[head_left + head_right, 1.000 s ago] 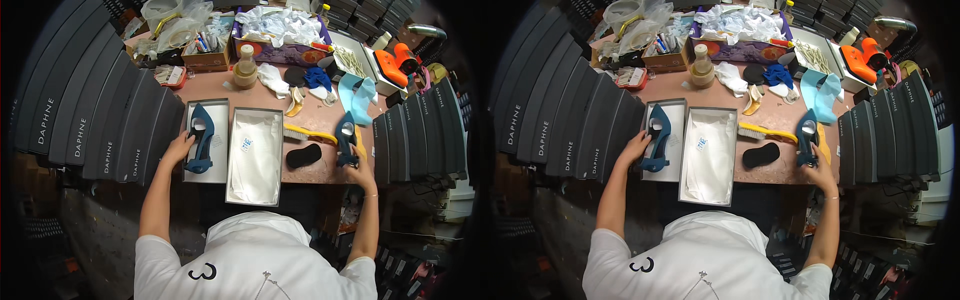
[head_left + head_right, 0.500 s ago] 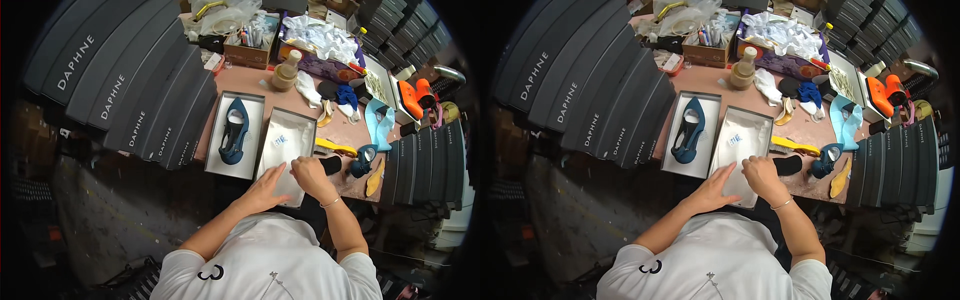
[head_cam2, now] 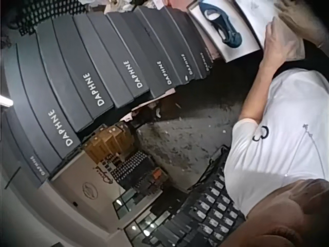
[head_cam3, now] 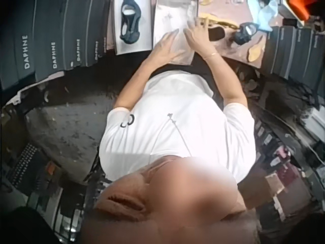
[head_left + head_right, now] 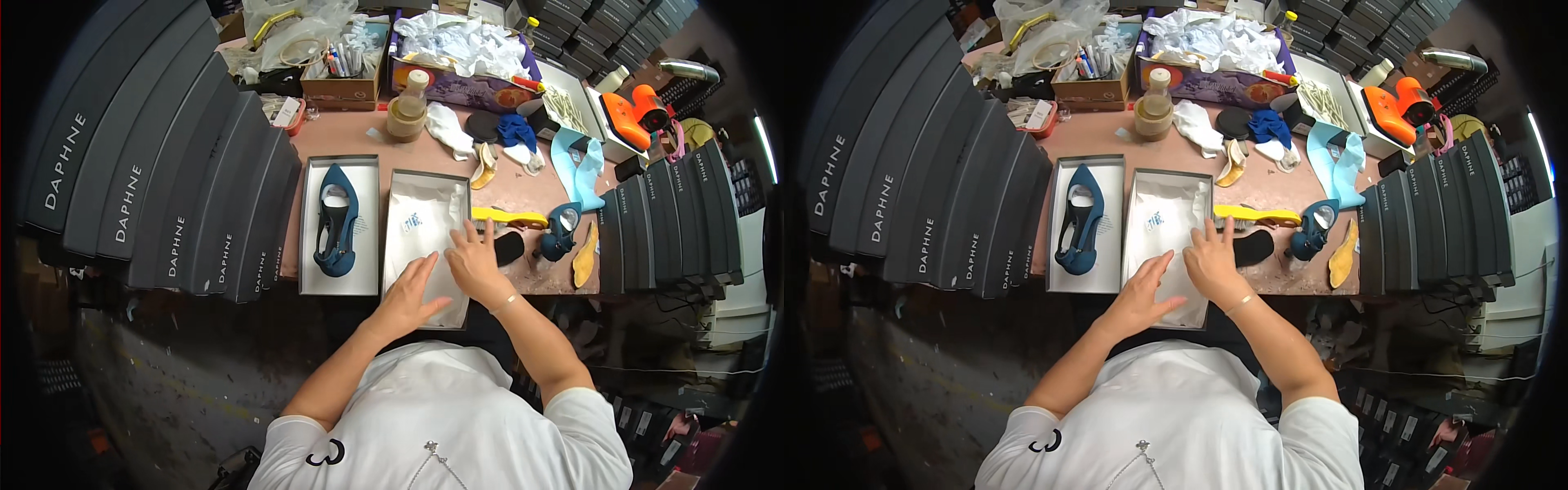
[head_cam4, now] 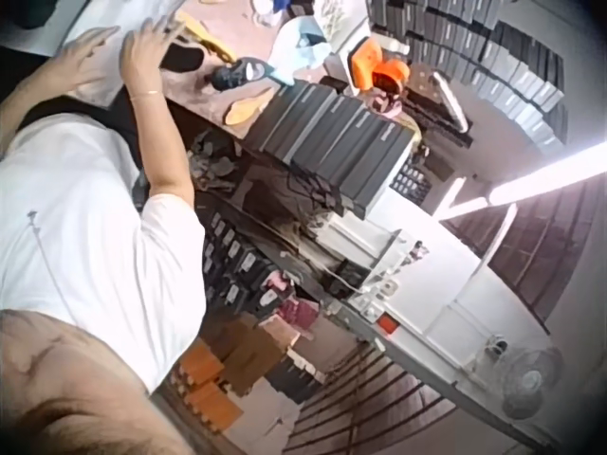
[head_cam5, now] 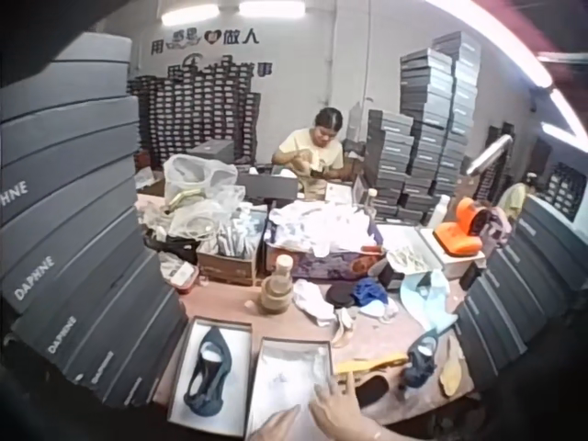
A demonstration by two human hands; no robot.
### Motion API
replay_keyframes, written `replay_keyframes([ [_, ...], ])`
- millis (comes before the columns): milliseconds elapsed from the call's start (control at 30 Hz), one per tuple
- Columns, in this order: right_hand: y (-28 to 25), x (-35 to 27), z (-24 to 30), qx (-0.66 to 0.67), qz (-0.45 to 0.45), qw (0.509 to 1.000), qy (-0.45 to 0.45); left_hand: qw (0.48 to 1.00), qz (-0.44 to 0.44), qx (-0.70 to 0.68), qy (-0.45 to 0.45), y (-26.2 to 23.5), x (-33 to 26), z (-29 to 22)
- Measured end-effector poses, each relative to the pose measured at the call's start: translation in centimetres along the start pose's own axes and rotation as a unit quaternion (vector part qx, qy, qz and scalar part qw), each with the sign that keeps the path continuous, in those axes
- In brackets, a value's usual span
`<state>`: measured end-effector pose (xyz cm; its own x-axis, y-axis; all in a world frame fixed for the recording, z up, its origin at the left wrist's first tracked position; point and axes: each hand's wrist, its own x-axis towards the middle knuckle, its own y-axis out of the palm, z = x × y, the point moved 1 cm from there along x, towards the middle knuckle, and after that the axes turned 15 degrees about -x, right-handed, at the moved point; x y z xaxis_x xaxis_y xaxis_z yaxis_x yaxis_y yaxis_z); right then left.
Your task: Clean shoes using a cloth and brush before wrapping them in tissue and packing them into branded shoe boxes.
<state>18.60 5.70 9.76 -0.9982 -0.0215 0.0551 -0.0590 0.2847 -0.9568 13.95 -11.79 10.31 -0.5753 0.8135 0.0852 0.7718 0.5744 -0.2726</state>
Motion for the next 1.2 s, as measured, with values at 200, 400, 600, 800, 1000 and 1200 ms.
replay_keyframes([
  [200,-7.9,-0.1,0.9,0.575,0.102,0.807,-0.088,0.972,-0.129,-0.19,-0.047,0.6,-0.8,2.0],
  [400,-1.7,3.2,-2.5,0.351,0.042,0.934,0.045,0.924,-0.261,-0.26,-0.098,-3.3,-3.9,3.8],
  [600,5.3,8.0,1.2,0.16,0.107,0.981,-0.04,0.906,-0.311,-0.266,-0.109,-3.7,-4.4,4.3],
  [800,-1.7,8.3,-6.9,0.16,-0.11,0.97,0.144,0.911,-0.336,-0.224,-0.079,-5.2,-5.2,3.9],
  [1000,4.8,9.0,-1.0,0.135,0.047,0.989,-0.024,0.925,-0.316,-0.208,-0.028,-5.2,-4.1,3.0],
  [1200,3.5,8.4,-3.4,0.196,0.049,0.979,-0.015,0.908,-0.342,-0.232,-0.065,-6.0,-4.6,3.0],
])
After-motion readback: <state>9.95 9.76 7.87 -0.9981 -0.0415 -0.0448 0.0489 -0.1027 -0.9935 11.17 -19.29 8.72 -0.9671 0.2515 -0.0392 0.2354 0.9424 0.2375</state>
